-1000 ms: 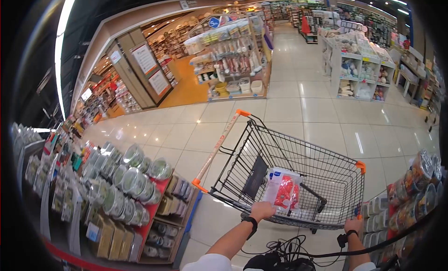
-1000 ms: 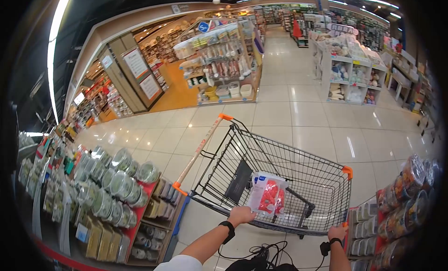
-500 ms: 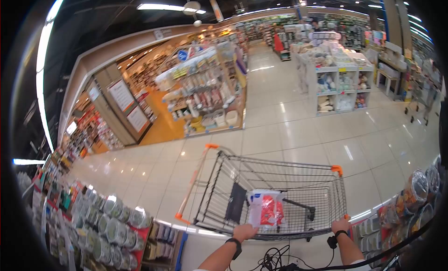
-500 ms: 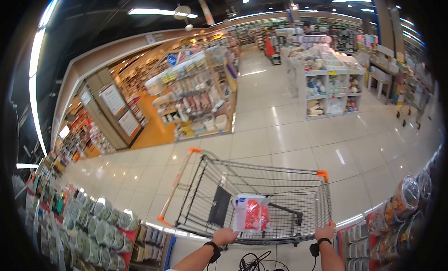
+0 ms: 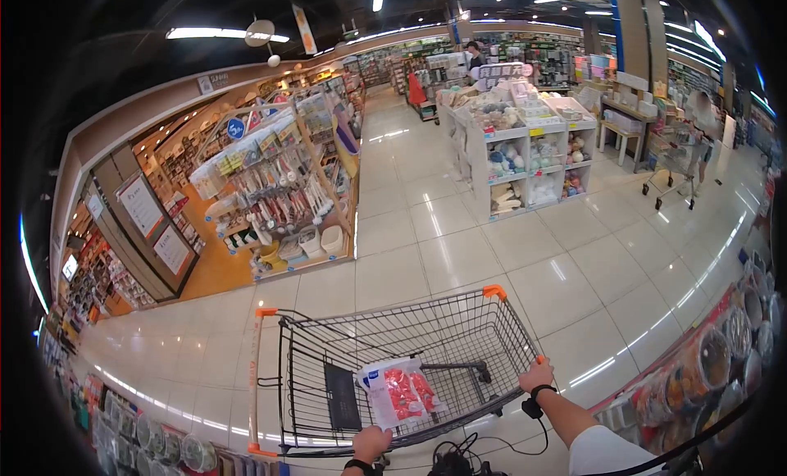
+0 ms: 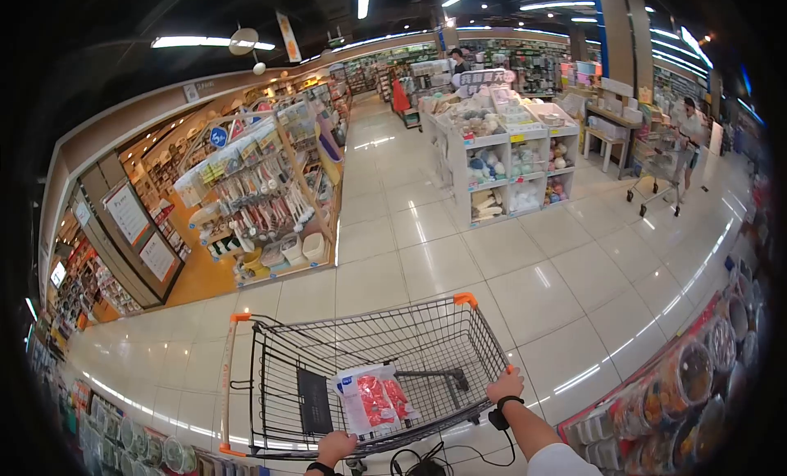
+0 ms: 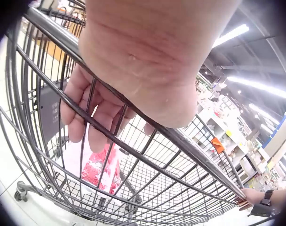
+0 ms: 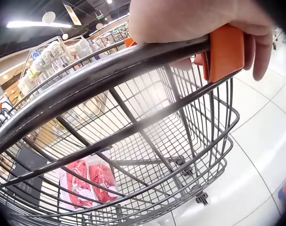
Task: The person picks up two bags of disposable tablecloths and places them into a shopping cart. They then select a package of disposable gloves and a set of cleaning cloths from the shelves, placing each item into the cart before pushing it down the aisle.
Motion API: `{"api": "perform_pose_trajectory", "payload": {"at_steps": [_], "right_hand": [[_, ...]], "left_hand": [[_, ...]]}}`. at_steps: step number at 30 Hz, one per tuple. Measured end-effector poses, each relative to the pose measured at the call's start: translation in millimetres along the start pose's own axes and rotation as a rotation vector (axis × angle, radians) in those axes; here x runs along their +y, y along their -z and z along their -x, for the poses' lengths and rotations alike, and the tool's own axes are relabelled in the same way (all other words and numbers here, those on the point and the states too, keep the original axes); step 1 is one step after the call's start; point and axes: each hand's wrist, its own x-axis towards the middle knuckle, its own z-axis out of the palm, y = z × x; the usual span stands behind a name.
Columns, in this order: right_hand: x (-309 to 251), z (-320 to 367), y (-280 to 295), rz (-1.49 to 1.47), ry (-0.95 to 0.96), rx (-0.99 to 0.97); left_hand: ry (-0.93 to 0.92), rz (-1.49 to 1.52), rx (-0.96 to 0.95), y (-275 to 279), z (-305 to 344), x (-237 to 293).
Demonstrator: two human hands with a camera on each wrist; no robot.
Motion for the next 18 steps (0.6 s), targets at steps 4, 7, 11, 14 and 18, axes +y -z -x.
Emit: {"api": "perform_pose_trajectory", "payload": {"at_steps": [4, 7, 11, 14, 18], "right_hand": [[-52.3, -54.2, 7.1, 0.007, 0.043, 0.002], [-82.1, -93.4, 2.8, 0.018, 0.055, 0.001], [-135.5, -151.4, 5.6, 0.071, 0.049, -0.027], [-164.7, -184.6, 5.5, 0.102, 0.045, -0.102], [-202.7, -223.8, 1.3, 0.115, 0.062, -0.068]], "left_hand": [[0.088, 0.044, 0.009, 28.3, -49.4, 6.2], [0.132, 0.091, -0.025, 40.9, -83.2, 6.4], [0.129, 0.066, -0.021, 75.6, -139.2, 9.6], [0.151, 0.084, -0.048, 93.6, -177.5, 9.7], [0.175, 0.069, -0.065, 116.3, -219.4, 7.3]]}}
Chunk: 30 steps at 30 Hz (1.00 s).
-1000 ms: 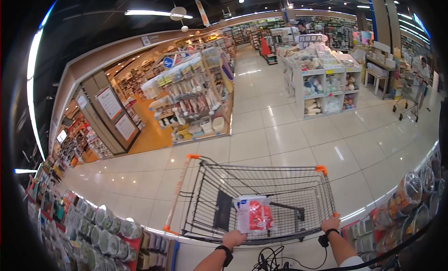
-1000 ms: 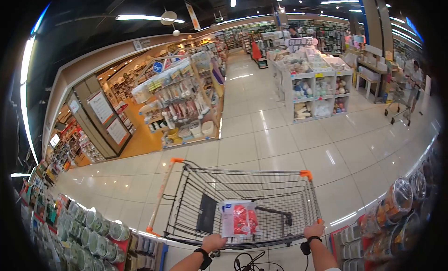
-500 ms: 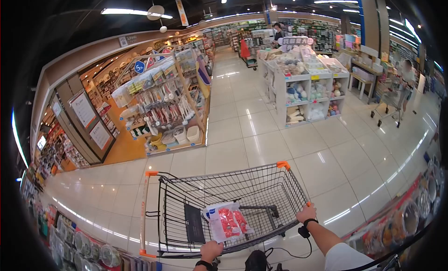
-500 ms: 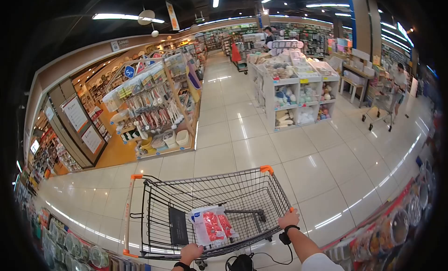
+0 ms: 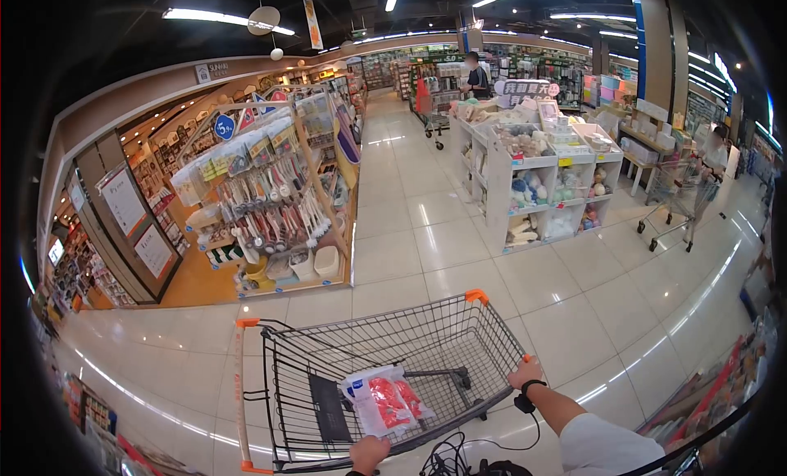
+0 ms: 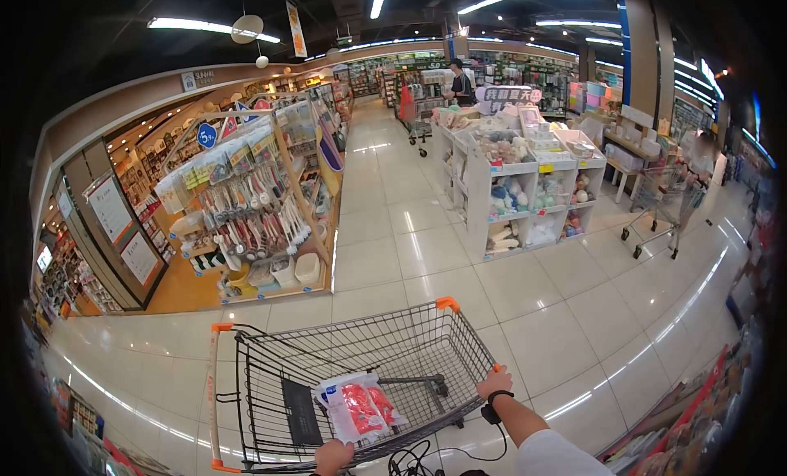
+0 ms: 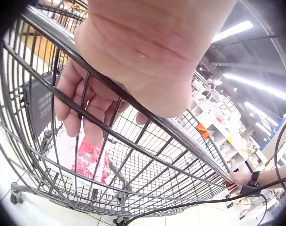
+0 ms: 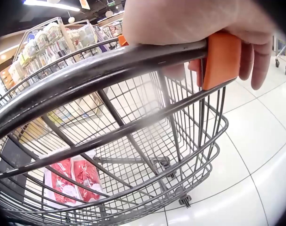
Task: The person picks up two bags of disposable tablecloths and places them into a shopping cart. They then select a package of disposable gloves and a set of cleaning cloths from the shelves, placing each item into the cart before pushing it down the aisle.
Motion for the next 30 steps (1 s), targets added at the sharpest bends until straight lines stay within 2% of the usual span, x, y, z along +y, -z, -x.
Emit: {"api": "perform_pose_trajectory", "payload": {"at_steps": [2, 5, 10, 12, 17, 20, 21, 22, 25, 27, 30], "right_hand": [[-17.0, -17.3, 6.7, -0.018, -0.017, -0.044], [-38.9, -51.1, 7.7, -0.007, 0.011, -0.010], [-75.6, -122.5, 6.7, 0.033, 0.125, -0.046], [-93.2, -153.5, 10.5, 0.036, 0.165, 0.035], [-135.6, -214.7, 27.5, 0.055, 0.314, -0.053], [-158.6, -234.7, 29.4, 0.069, 0.411, -0.055], [-170.5, -243.9, 30.5, 0.078, 0.462, -0.030], [-182.8, -252.4, 29.7, 0.071, 0.483, -0.034], [-208.0, -266.3, 26.0, 0.081, 0.545, -0.067], [-227.9, -274.6, 27.1, 0.088, 0.602, -0.110], [-249.6, -283.1, 20.1, 0.082, 0.668, -0.101]], "left_hand": [[-0.006, -0.011, 0.005, 5.0, -23.9, -0.1], [-0.004, 0.017, 0.029, 17.3, -41.8, 8.8], [0.034, 0.107, 0.015, 46.2, -63.5, 38.0], [0.123, 0.155, -0.010, 50.2, -69.8, 51.8], [0.219, 0.217, -0.028, 40.8, -91.5, 78.4], [0.260, 0.279, -0.124, 45.4, -95.4, 86.6], [0.275, 0.248, -0.082, 47.2, -94.0, 91.9], [0.325, 0.269, -0.152, 46.2, -98.9, 91.5], [0.386, 0.287, -0.153, 41.7, -100.0, 92.8], [0.437, 0.342, -0.039, 40.8, -96.4, 101.1], [0.528, 0.390, -0.034, 37.1, -90.9, 110.1]]}}
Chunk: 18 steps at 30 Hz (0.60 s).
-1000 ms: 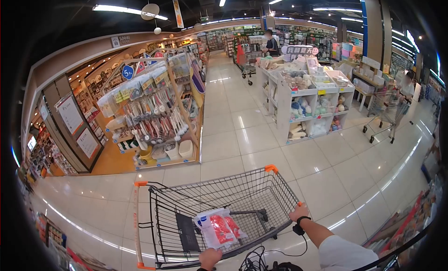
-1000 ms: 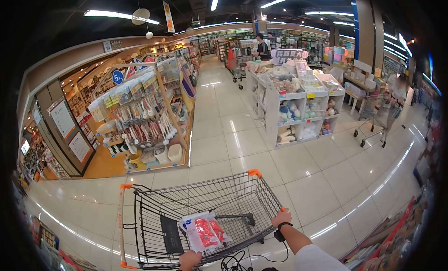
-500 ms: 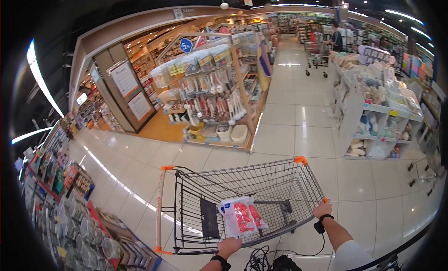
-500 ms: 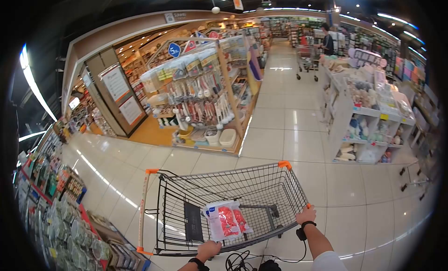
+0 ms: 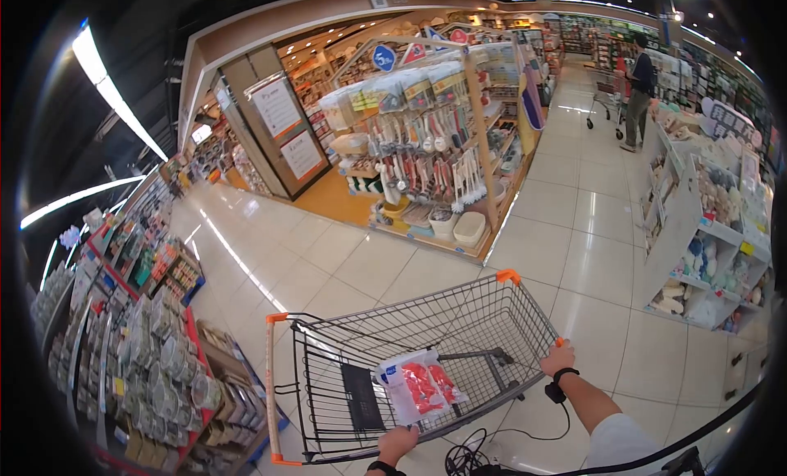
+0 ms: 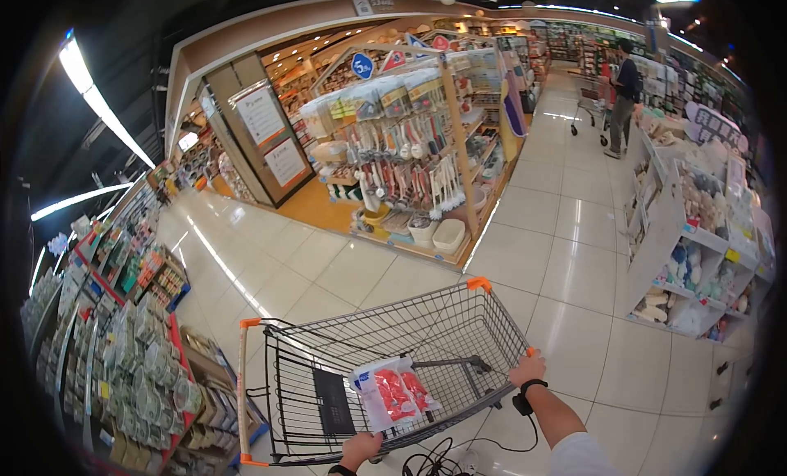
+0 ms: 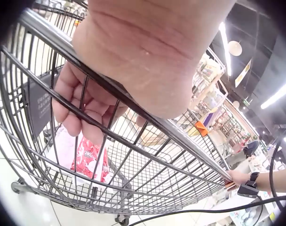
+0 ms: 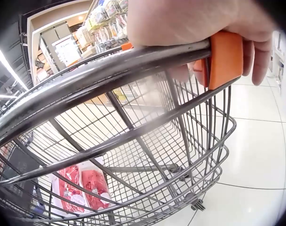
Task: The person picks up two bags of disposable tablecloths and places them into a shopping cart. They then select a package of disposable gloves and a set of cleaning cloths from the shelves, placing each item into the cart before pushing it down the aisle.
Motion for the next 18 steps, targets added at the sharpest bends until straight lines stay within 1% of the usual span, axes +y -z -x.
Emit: {"api": "perform_pose_trajectory", "payload": {"at_steps": [2, 4, 8, 9, 11, 12, 14, 16, 17, 18], "right_hand": [[-6.6, -5.7, 2.5, 0.042, 0.041, -0.039], [-10.1, -3.9, 3.9, 0.043, 0.122, -0.017], [-6.3, -3.0, -1.6, 0.101, 0.176, -0.077], [-5.4, 0.2, -2.2, 0.101, 0.189, -0.075], [1.0, 4.1, -1.1, 0.073, 0.238, -0.063], [2.3, 0.7, -1.7, 0.082, 0.290, -0.075], [5.0, -9.6, -8.8, 0.065, 0.337, -0.016], [-3.4, -14.4, -1.1, 0.069, 0.353, -0.043], [-6.7, -19.0, 0.0, 0.111, 0.367, -0.045], [-19.1, -38.6, -7.5, 0.155, 0.381, -0.051]], "left_hand": [[0.054, 0.027, -0.004, -6.9, 9.6, -0.1], [0.103, 0.049, 0.040, -20.3, 23.7, -1.0], [0.189, 0.130, 0.094, -42.4, 64.7, 1.8], [0.193, 0.153, 0.082, -50.7, 76.7, 5.4], [0.190, 0.178, 0.155, -66.3, 98.2, 10.0], [0.233, 0.209, 0.165, -70.4, 103.6, 13.6], [0.267, 0.234, 0.210, -90.1, 124.4, 24.6], [0.288, 0.318, 0.217, -97.7, 147.2, 38.9], [0.324, 0.364, 0.204, -107.3, 152.4, 46.9], [0.363, 0.410, 0.184, -109.3, 142.4, 55.0]]}}
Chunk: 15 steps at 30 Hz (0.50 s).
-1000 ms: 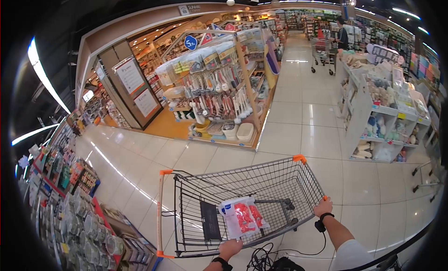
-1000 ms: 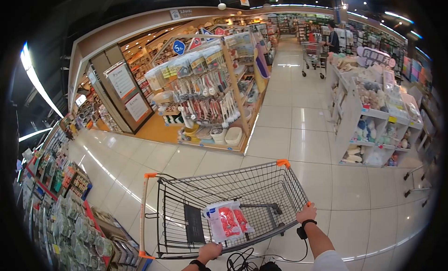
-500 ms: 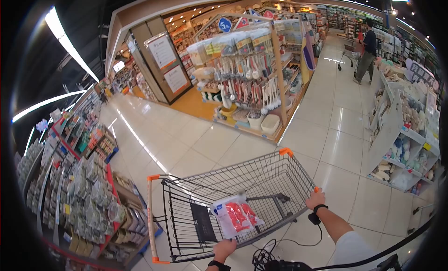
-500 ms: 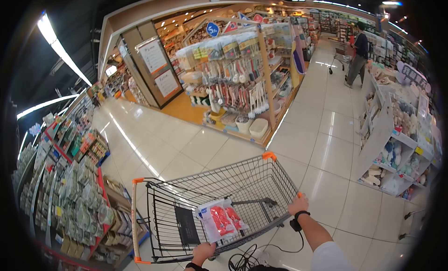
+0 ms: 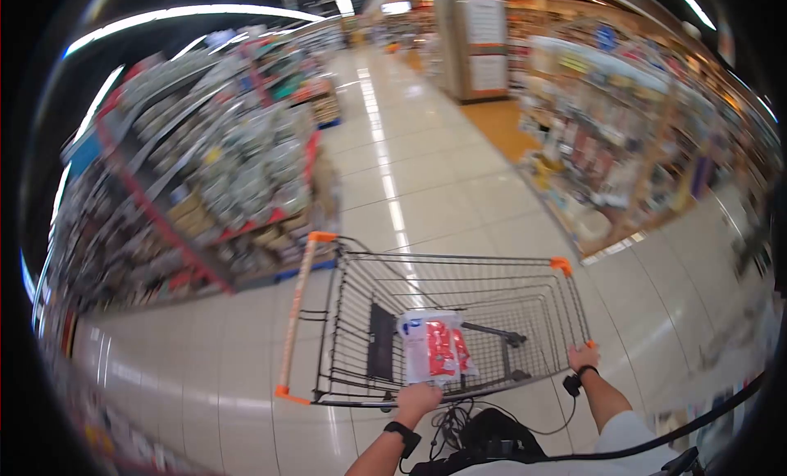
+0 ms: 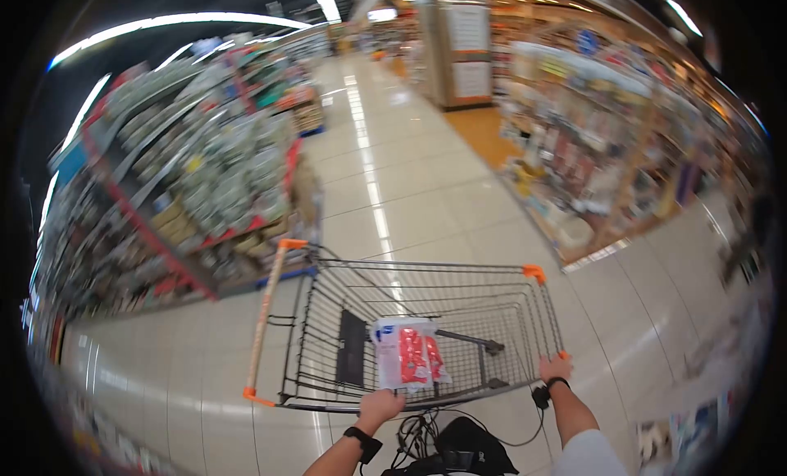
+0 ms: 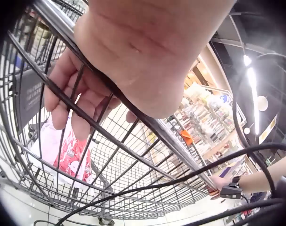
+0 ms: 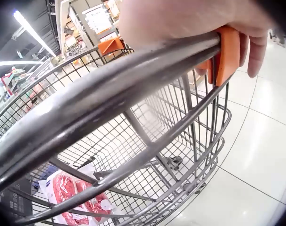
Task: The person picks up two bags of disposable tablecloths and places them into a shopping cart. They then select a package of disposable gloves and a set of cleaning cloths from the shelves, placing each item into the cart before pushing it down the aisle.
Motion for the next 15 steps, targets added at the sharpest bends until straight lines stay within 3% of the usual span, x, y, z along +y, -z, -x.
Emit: {"api": "perform_pose_trajectory", "payload": {"at_steps": [3, 6, 10, 12, 14, 15], "right_hand": [[0.2, -73.8, -41.6, 0.104, 0.201, 0.059], [-83.0, -103.5, 21.8, 0.178, 0.132, -0.118], [-142.7, -192.1, 33.7, 0.299, 0.325, -0.121], [-178.6, -236.6, 41.2, 0.298, 0.527, -0.050], [-235.7, -238.6, 80.5, 0.411, 0.686, -0.099], [-263.2, -259.9, 68.2, 0.430, 0.749, -0.108]], "left_hand": [[0.081, 0.110, 0.027, -6.3, 3.4, 22.3], [0.160, 0.224, 0.075, 18.1, -3.7, 55.3], [0.306, 0.326, 0.102, 45.5, -6.9, 110.2], [0.399, 0.381, 0.150, 75.0, -5.9, 133.8], [0.487, 0.469, 0.216, 90.5, -9.2, 154.0], [0.542, 0.505, 0.224, 92.5, -27.3, 159.1]]}}
